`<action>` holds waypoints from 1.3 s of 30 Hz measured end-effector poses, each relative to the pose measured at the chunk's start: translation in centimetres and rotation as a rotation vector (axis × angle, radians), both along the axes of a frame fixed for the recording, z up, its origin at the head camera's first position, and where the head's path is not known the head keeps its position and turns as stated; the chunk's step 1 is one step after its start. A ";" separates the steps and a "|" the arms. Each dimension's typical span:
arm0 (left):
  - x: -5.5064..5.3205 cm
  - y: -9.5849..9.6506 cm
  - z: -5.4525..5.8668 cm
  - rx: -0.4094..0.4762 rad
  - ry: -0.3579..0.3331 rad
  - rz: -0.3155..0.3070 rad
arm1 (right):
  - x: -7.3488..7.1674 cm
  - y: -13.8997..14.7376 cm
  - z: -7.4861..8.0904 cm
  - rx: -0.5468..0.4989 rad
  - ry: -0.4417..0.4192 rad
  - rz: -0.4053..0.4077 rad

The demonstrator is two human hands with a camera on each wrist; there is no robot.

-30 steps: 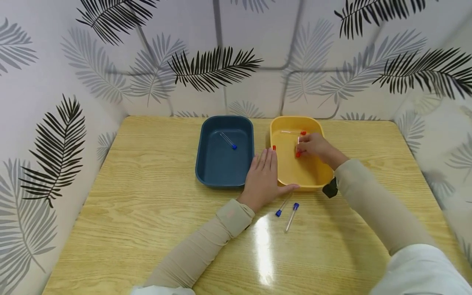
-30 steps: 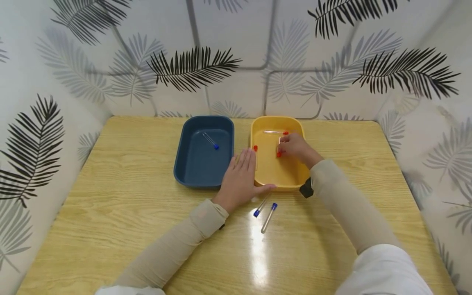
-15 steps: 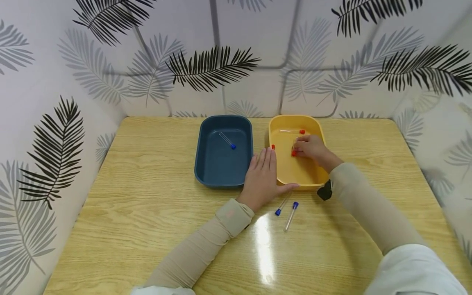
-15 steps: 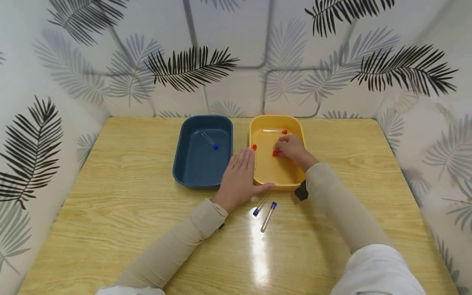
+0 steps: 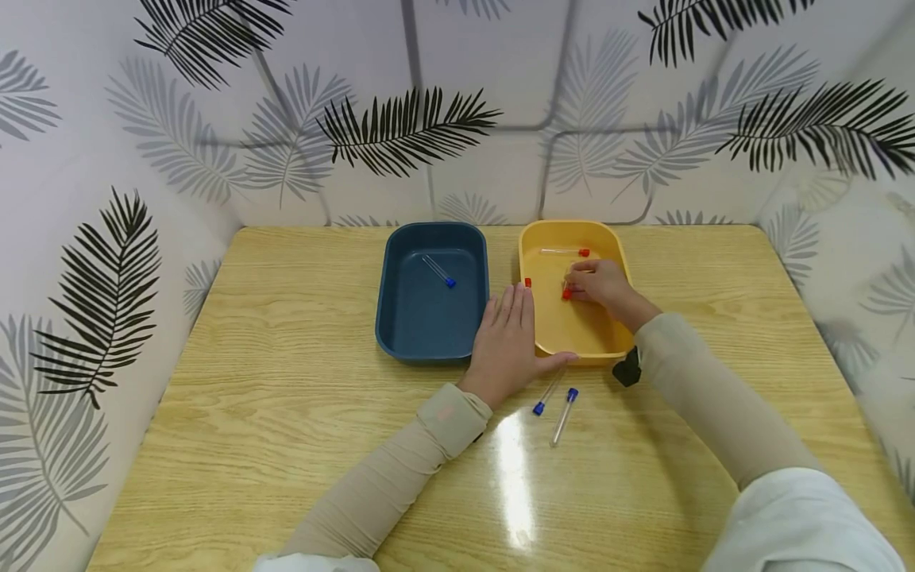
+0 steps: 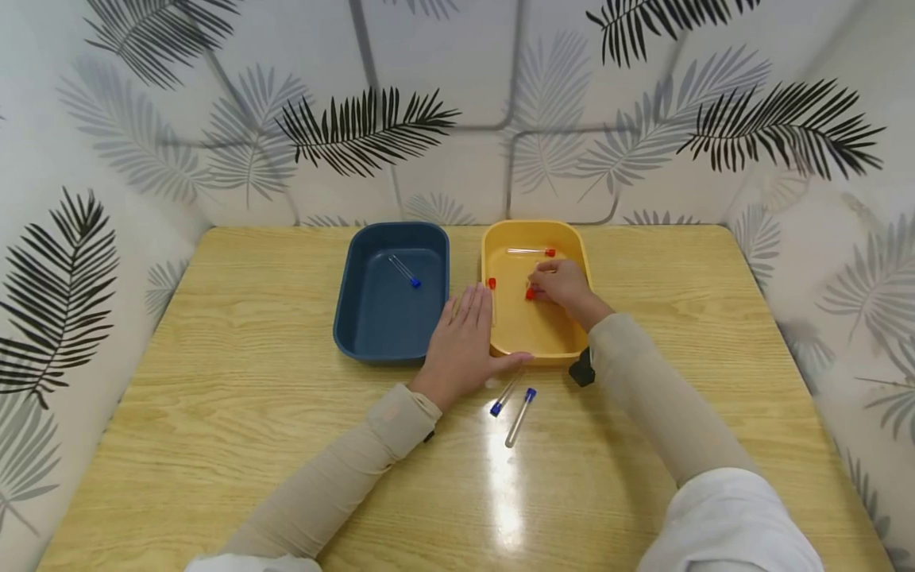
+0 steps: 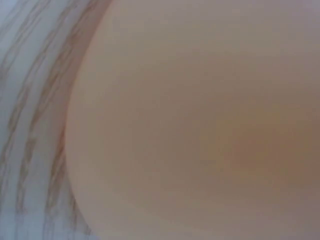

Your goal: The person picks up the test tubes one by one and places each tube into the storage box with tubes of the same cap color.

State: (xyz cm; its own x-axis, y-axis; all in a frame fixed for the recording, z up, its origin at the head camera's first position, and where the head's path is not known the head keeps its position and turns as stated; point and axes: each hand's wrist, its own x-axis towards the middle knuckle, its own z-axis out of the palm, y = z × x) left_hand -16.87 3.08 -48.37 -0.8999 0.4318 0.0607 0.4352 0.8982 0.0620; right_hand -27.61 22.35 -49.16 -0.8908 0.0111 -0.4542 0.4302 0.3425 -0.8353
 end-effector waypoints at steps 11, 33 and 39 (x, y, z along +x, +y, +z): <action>0.0 0.1 0.2 0.002 -0.009 0.000 | 0.1 0.2 0.2 -0.006 -0.010 0.006; 0.1 0.1 0.4 -0.021 -0.048 0.011 | 0.5 0.0 0.4 -0.078 0.019 0.005; 0.1 0.1 0.3 -0.014 -0.042 0.009 | 0.6 0.0 0.4 -0.074 0.034 0.011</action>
